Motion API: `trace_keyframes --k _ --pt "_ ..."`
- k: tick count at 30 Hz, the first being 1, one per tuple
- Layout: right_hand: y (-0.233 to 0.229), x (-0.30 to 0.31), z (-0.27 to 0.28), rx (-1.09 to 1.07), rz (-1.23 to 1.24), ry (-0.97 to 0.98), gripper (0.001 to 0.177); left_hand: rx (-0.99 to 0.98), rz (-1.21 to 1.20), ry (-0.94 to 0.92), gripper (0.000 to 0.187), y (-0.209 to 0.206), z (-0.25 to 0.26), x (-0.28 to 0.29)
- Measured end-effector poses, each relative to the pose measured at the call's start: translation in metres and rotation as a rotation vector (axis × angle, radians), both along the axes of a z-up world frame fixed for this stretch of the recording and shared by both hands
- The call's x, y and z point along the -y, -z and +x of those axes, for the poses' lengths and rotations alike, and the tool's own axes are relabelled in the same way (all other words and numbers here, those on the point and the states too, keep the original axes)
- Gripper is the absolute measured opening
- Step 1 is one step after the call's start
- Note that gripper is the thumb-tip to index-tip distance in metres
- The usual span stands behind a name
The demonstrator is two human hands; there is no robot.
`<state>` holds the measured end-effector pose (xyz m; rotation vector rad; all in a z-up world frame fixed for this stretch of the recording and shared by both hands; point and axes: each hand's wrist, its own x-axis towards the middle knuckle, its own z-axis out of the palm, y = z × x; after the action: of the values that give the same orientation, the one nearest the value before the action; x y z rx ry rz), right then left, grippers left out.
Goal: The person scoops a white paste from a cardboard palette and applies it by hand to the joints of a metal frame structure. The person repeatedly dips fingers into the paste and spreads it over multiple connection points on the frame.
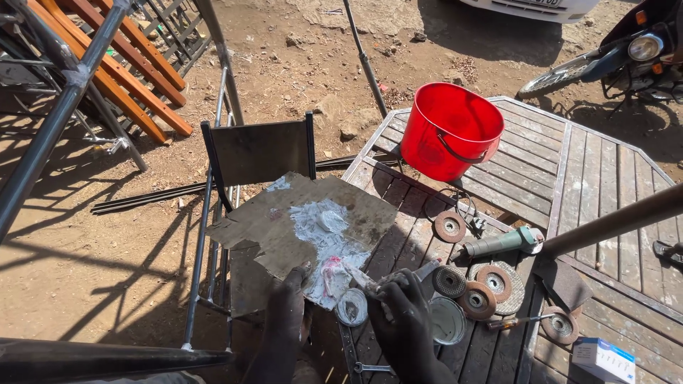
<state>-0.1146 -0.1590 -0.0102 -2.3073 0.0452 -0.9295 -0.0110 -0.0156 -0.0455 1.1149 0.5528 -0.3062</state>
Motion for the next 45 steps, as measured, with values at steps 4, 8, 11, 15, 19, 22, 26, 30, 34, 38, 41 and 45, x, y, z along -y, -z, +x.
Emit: trace_keyframes --k 4,8,11,15,19,22,26,30,34,38,41,45 --pt "0.016 -0.006 -0.012 0.012 -0.276 -0.141 0.026 -0.043 0.169 0.080 0.037 -0.011 0.004 0.007" --pt "0.033 0.018 -0.023 -0.013 -0.287 -0.322 0.025 -0.297 0.042 -0.002 0.032 -0.016 0.005 0.007" --pt "0.012 0.020 -0.013 -0.002 -0.227 -0.219 0.021 -0.331 -0.023 0.020 0.027 -0.013 0.006 0.016" --pt "0.010 0.003 0.008 0.001 -0.199 -0.099 0.026 -0.369 -0.004 0.024 0.021 -0.020 0.012 0.030" --pt "0.023 0.002 0.000 0.039 -0.164 -0.154 0.024 -0.311 0.038 -0.013 0.026 -0.009 0.022 0.024" --pt "0.023 0.015 -0.002 -0.048 -0.145 -0.279 0.026 -0.287 -0.027 -0.076 0.009 -0.007 0.035 0.019" --pt "0.021 0.030 0.009 -0.179 0.688 -0.215 0.024 -0.219 0.062 -0.031 0.014 -0.025 0.031 0.021" --pt "0.047 0.037 0.029 -0.390 1.714 -0.328 0.024 -0.194 -0.014 0.057 0.016 -0.024 0.020 0.030" --pt "0.075 0.047 0.018 -0.531 1.835 -0.327 0.026 -0.113 -0.142 0.040 0.014 -0.002 0.027 0.020" --pt "0.108 0.079 0.017 -0.578 1.388 -0.016 0.019 -0.191 -0.034 0.023 0.020 -0.008 0.029 0.001" --pt "0.113 0.107 0.016 -0.582 0.620 0.143 0.033 -0.130 -0.062 -0.020 0.016 0.002 0.030 -0.002" --pt "0.059 0.083 0.026 -0.431 0.118 0.040 0.042 0.082 -0.137 -0.092 0.033 0.009 0.024 0.005"
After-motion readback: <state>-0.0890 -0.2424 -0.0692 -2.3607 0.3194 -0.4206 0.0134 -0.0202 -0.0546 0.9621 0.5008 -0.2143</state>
